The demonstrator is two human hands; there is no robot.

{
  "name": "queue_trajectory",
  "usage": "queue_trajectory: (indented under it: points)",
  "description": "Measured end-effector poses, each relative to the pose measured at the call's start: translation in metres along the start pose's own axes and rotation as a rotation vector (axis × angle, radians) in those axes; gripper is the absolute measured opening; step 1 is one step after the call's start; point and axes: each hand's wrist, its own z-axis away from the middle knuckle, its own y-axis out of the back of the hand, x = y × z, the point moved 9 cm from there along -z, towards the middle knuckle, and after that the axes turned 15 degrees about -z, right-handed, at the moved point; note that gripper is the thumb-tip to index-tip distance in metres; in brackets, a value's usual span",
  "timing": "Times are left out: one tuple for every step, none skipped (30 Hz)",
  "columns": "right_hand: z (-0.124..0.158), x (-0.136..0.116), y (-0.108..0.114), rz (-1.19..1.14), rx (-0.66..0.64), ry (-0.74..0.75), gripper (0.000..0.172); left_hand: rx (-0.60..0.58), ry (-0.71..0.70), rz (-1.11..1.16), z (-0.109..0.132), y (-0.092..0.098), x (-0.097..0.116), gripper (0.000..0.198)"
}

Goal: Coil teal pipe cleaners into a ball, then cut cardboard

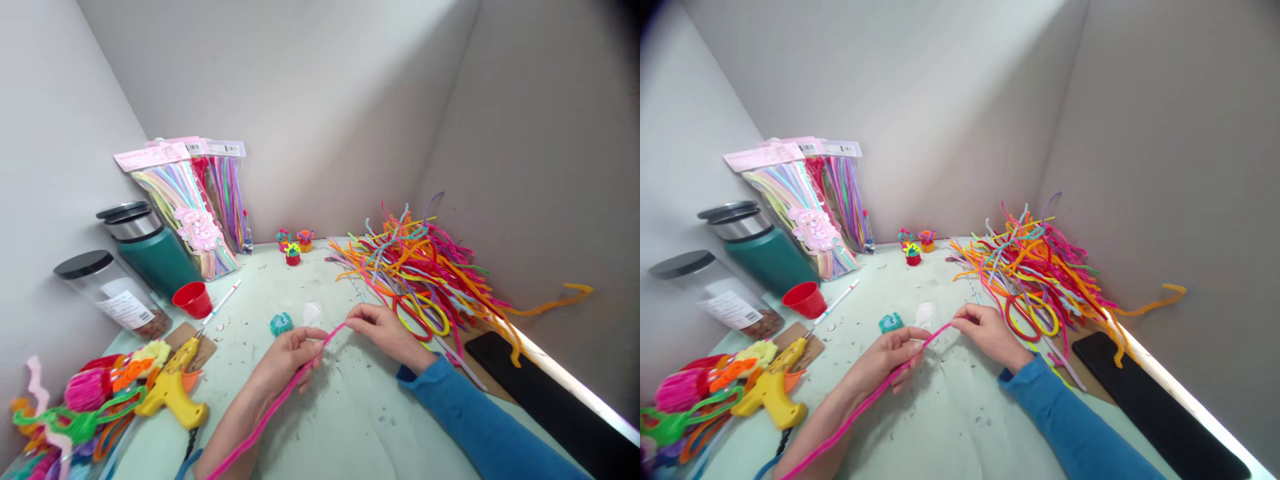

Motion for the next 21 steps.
queue_trajectory:
  points:
    - [0.0, 0.001, 0.002, -0.029, 0.028, -0.007, 0.015, -0.024, 0.015, -0.018, 0.001, -0.004, -0.001, 0.035]
    - [-0.001, 0.003, 0.004, -0.07, 0.053, -0.023, 0.015, -0.037, 0.028, -0.035, 0.003, -0.006, -0.002, 0.035]
    - [-0.001, 0.006, 0.006, -0.128, 0.074, -0.049, 0.015, -0.046, 0.037, -0.05, 0.004, -0.008, -0.002, 0.036]
    - [0.0, 0.01, 0.007, -0.204, 0.088, -0.082, 0.016, -0.051, 0.04, -0.066, 0.005, -0.01, -0.002, 0.037]
    - [0.0, 0.015, 0.006, -0.3, 0.09, -0.118, 0.018, -0.061, 0.039, -0.084, 0.006, -0.011, -0.001, 0.038]
    - [0.001, 0.02, 0.002, -0.423, 0.071, -0.164, 0.02, -0.076, 0.029, -0.104, 0.007, -0.014, 0.0, 0.038]
    - [0.002, 0.025, -0.003, -0.555, 0.035, -0.21, 0.022, -0.099, 0.012, -0.128, 0.008, -0.017, 0.001, 0.039]
    - [0.004, 0.028, -0.009, -0.674, -0.013, -0.251, 0.025, -0.131, -0.01, -0.152, 0.009, -0.02, 0.003, 0.039]
    - [0.005, 0.03, -0.016, -0.768, -0.064, -0.286, 0.027, -0.168, -0.032, -0.173, 0.011, -0.025, 0.005, 0.039]
    - [0.007, 0.031, -0.021, -0.831, -0.109, -0.313, 0.029, -0.204, -0.048, -0.189, 0.012, -0.028, 0.005, 0.039]
    - [0.008, 0.031, -0.024, -0.861, -0.14, -0.331, 0.03, -0.234, -0.054, -0.199, 0.013, -0.031, 0.005, 0.039]
    - [0.009, 0.031, -0.025, -0.865, -0.154, -0.335, 0.03, -0.247, -0.052, -0.205, 0.014, -0.032, 0.005, 0.038]
    - [0.009, 0.03, -0.024, -0.856, -0.153, -0.33, 0.031, -0.247, -0.049, -0.207, 0.015, -0.032, 0.004, 0.038]
    - [0.01, 0.028, -0.024, -0.853, -0.152, -0.325, 0.031, -0.242, -0.047, -0.207, 0.015, -0.031, 0.003, 0.038]
    - [0.01, 0.027, -0.024, -0.853, -0.148, -0.32, 0.03, -0.242, -0.048, -0.206, 0.015, -0.03, 0.003, 0.038]
    - [0.009, 0.025, -0.023, -0.833, -0.139, -0.308, 0.028, -0.244, -0.056, -0.202, 0.015, -0.03, 0.003, 0.038]
    - [0.008, 0.023, -0.021, -0.783, -0.122, -0.283, 0.026, -0.25, -0.068, -0.194, 0.015, -0.03, 0.003, 0.039]
    - [0.007, 0.02, -0.017, -0.71, -0.097, -0.245, 0.023, -0.261, -0.079, -0.184, 0.015, -0.031, 0.004, 0.04]
    - [0.006, 0.017, -0.013, -0.629, -0.062, -0.2, 0.021, -0.274, -0.088, -0.175, 0.015, -0.033, 0.005, 0.041]
    - [0.005, 0.013, -0.009, -0.559, -0.023, -0.152, 0.02, -0.268, -0.096, -0.164, 0.014, -0.033, 0.006, 0.042]
    - [0.004, 0.01, -0.004, -0.524, 0.016, -0.112, 0.02, -0.242, -0.101, -0.152, 0.014, -0.031, 0.007, 0.042]
